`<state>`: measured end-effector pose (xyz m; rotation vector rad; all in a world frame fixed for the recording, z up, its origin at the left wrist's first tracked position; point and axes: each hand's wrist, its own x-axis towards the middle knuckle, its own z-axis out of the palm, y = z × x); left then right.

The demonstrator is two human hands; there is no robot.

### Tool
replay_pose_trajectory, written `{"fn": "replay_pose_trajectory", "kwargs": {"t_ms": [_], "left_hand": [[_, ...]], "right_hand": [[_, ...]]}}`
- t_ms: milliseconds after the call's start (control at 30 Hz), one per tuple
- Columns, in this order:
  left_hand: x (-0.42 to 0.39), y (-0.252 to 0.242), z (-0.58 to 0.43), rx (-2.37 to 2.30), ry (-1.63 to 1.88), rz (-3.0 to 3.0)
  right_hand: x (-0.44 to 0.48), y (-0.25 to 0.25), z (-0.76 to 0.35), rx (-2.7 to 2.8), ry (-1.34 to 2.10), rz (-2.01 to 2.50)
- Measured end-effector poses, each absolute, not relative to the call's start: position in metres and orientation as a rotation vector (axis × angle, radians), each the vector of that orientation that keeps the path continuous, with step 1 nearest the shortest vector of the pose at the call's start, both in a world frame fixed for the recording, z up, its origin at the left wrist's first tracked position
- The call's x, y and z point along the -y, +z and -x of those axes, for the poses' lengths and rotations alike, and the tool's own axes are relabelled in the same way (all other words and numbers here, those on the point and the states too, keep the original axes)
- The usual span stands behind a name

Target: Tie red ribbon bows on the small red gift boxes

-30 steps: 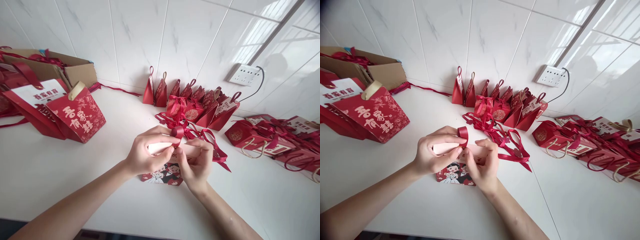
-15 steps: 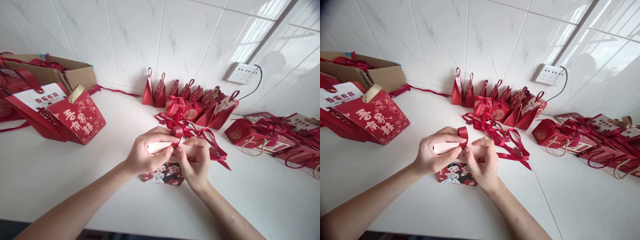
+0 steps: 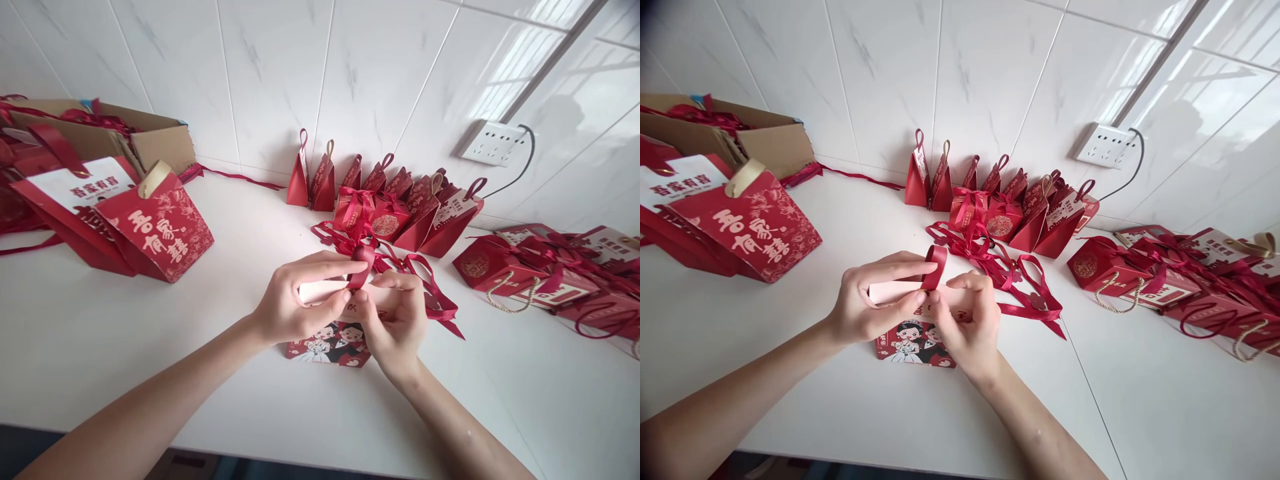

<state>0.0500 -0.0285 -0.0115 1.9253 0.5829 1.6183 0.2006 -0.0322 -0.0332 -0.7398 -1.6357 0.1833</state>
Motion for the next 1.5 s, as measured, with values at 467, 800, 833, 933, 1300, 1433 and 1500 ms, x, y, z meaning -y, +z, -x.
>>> {"fn": "replay_pose_trajectory", "kwargs": {"t_ms": [467, 800, 833, 933, 1300, 1433, 1500], "left_hand": [[0.0315, -0.0110, -0.0524, -0.449, 1.618, -1.837], [0.0351, -0.0119, -0.0518, -0.673, 1.568, -1.777], [0.0354, -0.0118, -0.0513, -0.700, 1.564, -1.786], [0.0363, -0.0111, -0.0491, -0.767, 1.550, -1.811], [0.0364, -0.0133, -0.0497, -0.764, 1.454, -1.651], [0.0362, -0.0123, -0.0496, -0.760, 1.449, -1.616], [0.0359, -0.0113, -0.0494, -0.784, 1.448, -1.638]], "right_hand": [[0.0310, -0.0306, -0.2007, 1.649, 0.229, 0.575], [0.0308, -0.0326, -0.2014, 1.628, 0.204, 0.679], [0.0309, -0.0317, -0.2015, 1.628, 0.194, 0.683], [0.0314, -0.0296, -0.2009, 1.636, 0.188, 0.685], [0.0313, -0.0348, -0.2022, 1.621, 0.272, 0.725], [0.0324, -0.0337, -0.2009, 1.629, 0.286, 0.727], [0.0325, -0.0350, -0.2010, 1.625, 0.297, 0.717]]}}
